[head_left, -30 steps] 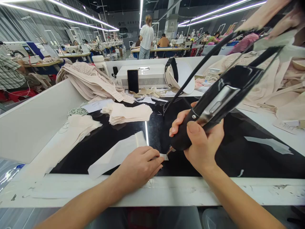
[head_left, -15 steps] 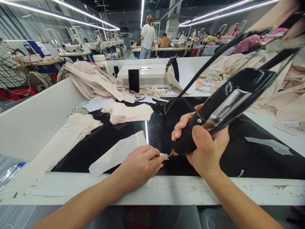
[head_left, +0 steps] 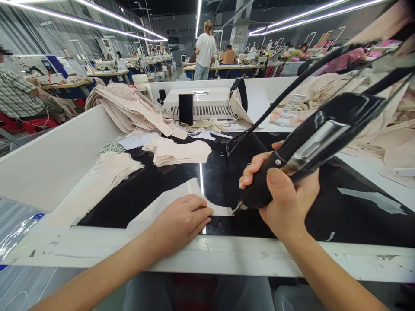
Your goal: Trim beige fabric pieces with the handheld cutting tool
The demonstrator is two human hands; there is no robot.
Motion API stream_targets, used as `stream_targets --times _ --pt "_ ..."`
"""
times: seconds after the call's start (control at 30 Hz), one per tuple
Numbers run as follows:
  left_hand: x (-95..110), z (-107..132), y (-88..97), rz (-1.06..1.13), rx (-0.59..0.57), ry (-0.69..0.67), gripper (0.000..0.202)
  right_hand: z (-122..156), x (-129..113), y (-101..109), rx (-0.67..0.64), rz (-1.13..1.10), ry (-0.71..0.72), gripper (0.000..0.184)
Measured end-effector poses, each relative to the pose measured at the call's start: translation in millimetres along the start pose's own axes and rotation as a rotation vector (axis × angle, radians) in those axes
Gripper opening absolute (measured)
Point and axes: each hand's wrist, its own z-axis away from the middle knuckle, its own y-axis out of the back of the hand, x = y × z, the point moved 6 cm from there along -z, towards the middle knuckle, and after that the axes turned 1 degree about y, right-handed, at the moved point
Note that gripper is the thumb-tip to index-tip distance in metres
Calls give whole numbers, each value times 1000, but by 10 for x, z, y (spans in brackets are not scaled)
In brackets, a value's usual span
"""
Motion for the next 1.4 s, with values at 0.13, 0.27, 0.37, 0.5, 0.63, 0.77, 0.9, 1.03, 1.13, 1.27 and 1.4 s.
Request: stream_targets --times 0.13,0.27,0.37,0.5,0.63,0.77,0.9,1.03,1.13,1.27,1.4 --pt "9 63 25 40 25 2 23 10 -2 9 5 17 -7 44" --pt "26 92 34 78 24 1 25 20 -2 33 30 21 -14 46" --pt "47 105 53 60 33 -25 26 26 -10 52 50 17 -15 45" --pt "91 97 69 10 54 -92 28 34 -23 47 57 18 -14 43" --pt "105 79 45 2 54 -131 29 34 -26 20 48 36 -23 42" --pt "89 80 28 43 48 -129 28 35 -38 32 67 29 -8 41" --pt "76 94 35 98 25 -92 28 48 -45 60 83 10 -14 37" --pt "94 108 49 111 23 -100 29 55 -64 62 91 17 -14 39" --pt "109 115 46 86 24 -126 30 45 -66 18 92 23 -25 40" --pt "114 119 46 56 33 -148 30 20 -51 -91 113 -33 -21 38" --pt "125 105 58 40 53 -172 30 13 -3 -230 65 -92 -9 35"
